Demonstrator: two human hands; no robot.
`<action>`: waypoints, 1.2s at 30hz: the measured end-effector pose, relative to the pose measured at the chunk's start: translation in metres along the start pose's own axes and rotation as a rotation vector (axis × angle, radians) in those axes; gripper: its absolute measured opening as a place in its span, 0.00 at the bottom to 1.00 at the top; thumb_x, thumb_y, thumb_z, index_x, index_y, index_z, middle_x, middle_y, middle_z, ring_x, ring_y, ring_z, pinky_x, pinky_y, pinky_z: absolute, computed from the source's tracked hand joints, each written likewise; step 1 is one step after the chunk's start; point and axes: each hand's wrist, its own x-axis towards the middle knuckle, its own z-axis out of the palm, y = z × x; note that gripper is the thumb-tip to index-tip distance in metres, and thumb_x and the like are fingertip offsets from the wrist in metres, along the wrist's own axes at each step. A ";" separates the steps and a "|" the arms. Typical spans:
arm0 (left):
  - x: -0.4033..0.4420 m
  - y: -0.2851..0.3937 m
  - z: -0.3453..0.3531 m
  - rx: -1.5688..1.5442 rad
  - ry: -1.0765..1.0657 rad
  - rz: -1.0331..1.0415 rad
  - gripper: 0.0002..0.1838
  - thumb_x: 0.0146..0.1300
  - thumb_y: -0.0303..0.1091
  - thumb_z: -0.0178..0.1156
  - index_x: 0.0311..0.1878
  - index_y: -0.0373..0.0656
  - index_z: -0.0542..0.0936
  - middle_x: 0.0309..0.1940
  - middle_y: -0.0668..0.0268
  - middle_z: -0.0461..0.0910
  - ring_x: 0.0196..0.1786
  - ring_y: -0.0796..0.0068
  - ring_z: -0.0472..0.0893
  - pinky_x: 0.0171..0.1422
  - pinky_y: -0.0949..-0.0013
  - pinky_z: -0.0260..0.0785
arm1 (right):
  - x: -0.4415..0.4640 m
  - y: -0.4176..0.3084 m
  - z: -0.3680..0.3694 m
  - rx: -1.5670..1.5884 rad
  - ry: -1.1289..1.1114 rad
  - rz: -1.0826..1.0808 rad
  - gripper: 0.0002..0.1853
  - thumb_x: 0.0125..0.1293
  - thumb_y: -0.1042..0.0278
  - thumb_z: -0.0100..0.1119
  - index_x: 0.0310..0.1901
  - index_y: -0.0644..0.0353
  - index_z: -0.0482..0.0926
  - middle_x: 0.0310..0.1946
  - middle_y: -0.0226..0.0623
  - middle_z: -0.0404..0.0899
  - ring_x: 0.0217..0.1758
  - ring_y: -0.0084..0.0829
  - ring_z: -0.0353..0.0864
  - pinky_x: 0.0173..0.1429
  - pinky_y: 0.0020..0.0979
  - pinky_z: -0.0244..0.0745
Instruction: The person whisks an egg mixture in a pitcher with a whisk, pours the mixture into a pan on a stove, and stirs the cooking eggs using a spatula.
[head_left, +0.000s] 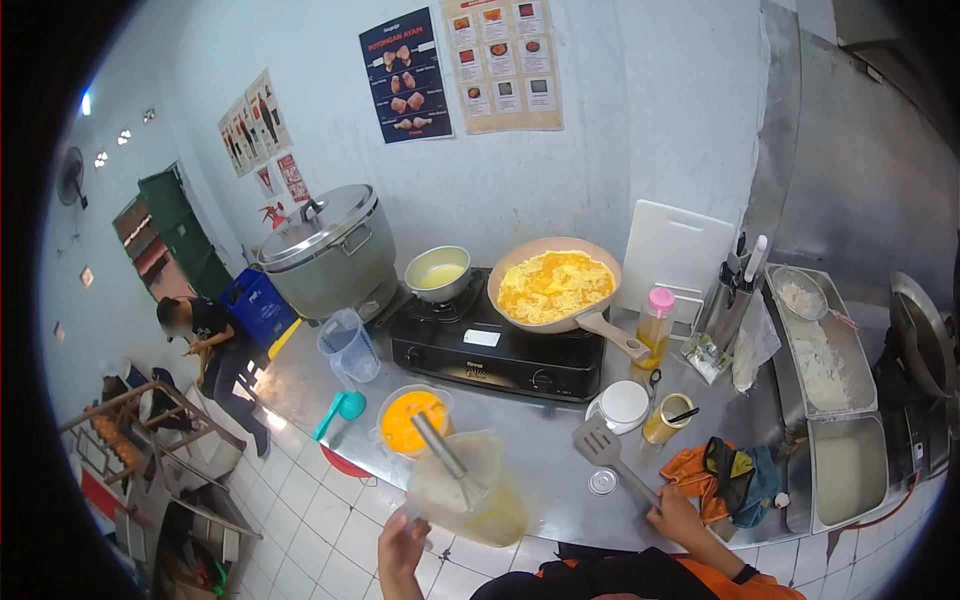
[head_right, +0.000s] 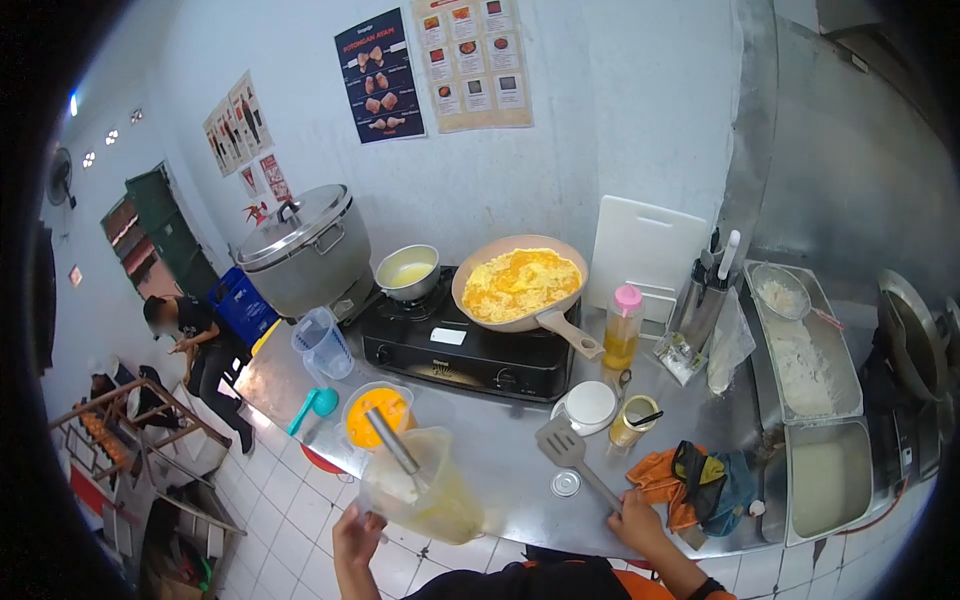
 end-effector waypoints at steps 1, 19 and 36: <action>-0.015 0.000 -0.012 0.063 0.029 0.061 0.18 0.55 0.42 0.61 0.38 0.37 0.72 0.23 0.69 0.69 0.25 0.80 0.67 0.34 0.76 0.59 | 0.001 -0.003 -0.017 0.044 -0.048 -0.030 0.19 0.57 0.70 0.55 0.49 0.64 0.69 0.38 0.53 0.73 0.42 0.50 0.77 0.46 0.43 0.72; 0.075 0.039 -0.146 0.510 0.581 0.646 0.12 0.62 0.41 0.56 0.26 0.46 0.70 0.19 0.75 0.63 0.25 0.84 0.61 0.31 0.78 0.52 | 0.367 -0.168 -0.227 -0.412 0.292 -0.256 0.17 0.57 0.66 0.53 0.48 0.60 0.79 0.45 0.50 0.79 0.49 0.46 0.78 0.54 0.39 0.73; 0.172 0.045 -0.171 0.462 0.438 0.492 0.12 0.63 0.44 0.55 0.36 0.44 0.74 0.25 0.74 0.70 0.31 0.84 0.69 0.37 0.78 0.59 | 0.449 -0.172 -0.186 -0.223 0.057 -0.310 0.18 0.57 0.61 0.57 0.50 0.49 0.80 0.44 0.47 0.80 0.47 0.44 0.80 0.53 0.38 0.74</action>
